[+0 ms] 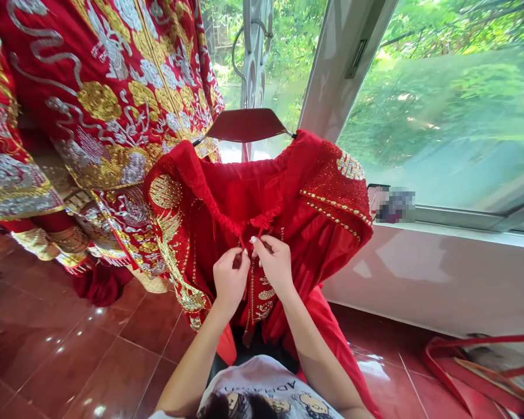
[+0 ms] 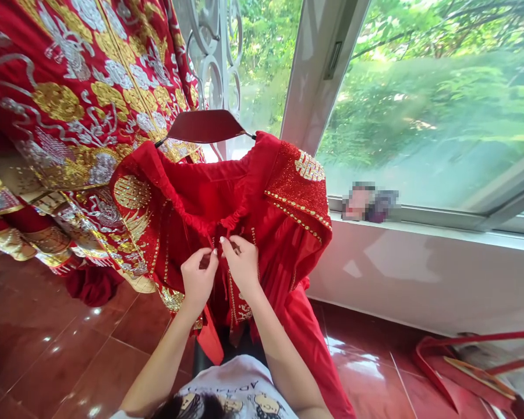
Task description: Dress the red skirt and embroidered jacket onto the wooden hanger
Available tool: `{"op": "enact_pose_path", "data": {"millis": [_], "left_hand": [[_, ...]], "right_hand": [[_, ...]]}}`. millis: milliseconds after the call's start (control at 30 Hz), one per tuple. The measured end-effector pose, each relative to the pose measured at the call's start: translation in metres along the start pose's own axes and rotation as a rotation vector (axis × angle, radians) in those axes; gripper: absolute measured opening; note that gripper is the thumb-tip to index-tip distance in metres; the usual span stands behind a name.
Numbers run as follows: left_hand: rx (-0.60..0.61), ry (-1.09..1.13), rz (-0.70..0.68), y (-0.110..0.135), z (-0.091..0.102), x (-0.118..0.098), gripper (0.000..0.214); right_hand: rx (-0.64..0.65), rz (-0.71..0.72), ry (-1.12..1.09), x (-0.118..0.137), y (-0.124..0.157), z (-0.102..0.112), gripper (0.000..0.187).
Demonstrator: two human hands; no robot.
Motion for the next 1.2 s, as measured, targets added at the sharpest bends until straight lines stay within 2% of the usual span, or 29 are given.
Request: {"op": "enact_pose_path", "data": {"millis": [100, 200, 333, 433, 467, 533, 600, 633, 667, 767, 800, 867, 933, 1033, 1133, 1200], "left_hand": [[0.100, 0.088, 0.109, 0.018, -0.016, 0.019, 0.018], [0.224, 0.181, 0.169, 0.036, -0.038, 0.034, 0.021], [0.266, 0.235, 0.194, 0.046, -0.046, 0.044, 0.021], [0.290, 0.188, 0.149, 0.045, -0.038, 0.039, 0.019], [0.245, 0.138, 0.109, 0.043, -0.031, 0.035, 0.018], [0.078, 0.041, 0.022, 0.040, -0.011, 0.025, 0.015], [-0.047, 0.033, -0.003, 0.037, 0.003, 0.019, 0.026], [-0.033, 0.088, 0.018, 0.034, 0.004, 0.019, 0.031], [0.036, 0.178, 0.057, 0.030, 0.001, 0.021, 0.033], [0.328, 0.525, 0.210, 0.022, -0.014, 0.023, 0.028], [0.382, 0.620, 0.250, 0.021, -0.015, 0.021, 0.027], [0.406, 0.730, 0.287, 0.019, -0.008, 0.018, 0.028], [0.365, 0.717, 0.254, 0.017, 0.007, 0.011, 0.028], [0.339, 0.539, 0.132, 0.011, 0.025, -0.007, 0.027], [0.378, 0.369, 0.043, 0.004, 0.026, -0.025, 0.020], [0.353, 0.306, 0.034, -0.001, 0.023, -0.030, 0.016]], "right_hand": [[-0.020, -0.055, -0.061, -0.012, 0.004, 0.000, 0.032], [0.018, -0.102, -0.179, -0.017, 0.006, -0.006, 0.028], [0.099, -0.140, -0.312, -0.017, 0.010, -0.019, 0.024], [0.126, -0.137, -0.340, -0.017, 0.013, -0.027, 0.020], [0.125, -0.137, -0.346, -0.017, 0.014, -0.028, 0.019], [0.115, -0.135, -0.354, -0.017, 0.017, -0.030, 0.018], [0.115, -0.122, -0.359, -0.014, 0.019, -0.031, 0.018], [0.118, -0.114, -0.359, -0.013, 0.020, -0.030, 0.018], [0.121, -0.111, -0.365, -0.012, 0.020, -0.030, 0.018], [0.097, -0.122, -0.371, -0.011, 0.020, -0.025, 0.019], [0.083, -0.116, -0.359, -0.010, 0.020, -0.022, 0.019], [0.054, -0.082, -0.335, -0.008, 0.020, -0.017, 0.017], [0.039, -0.052, -0.323, -0.006, 0.020, -0.014, 0.017], [0.044, -0.054, -0.301, -0.008, 0.023, -0.017, 0.019], [0.039, -0.046, -0.272, -0.007, 0.026, -0.020, 0.019], [0.043, -0.025, -0.266, -0.005, 0.028, -0.021, 0.018]]}}
Point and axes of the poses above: each hand's wrist, its own y-axis away from the middle knuckle, its own z-axis out of the back of the hand, x = y × z, the point moved 7 cm from there along -y, towards the middle knuckle, and after that the axes turned 13 degrees about x, right-handed, at the moved point
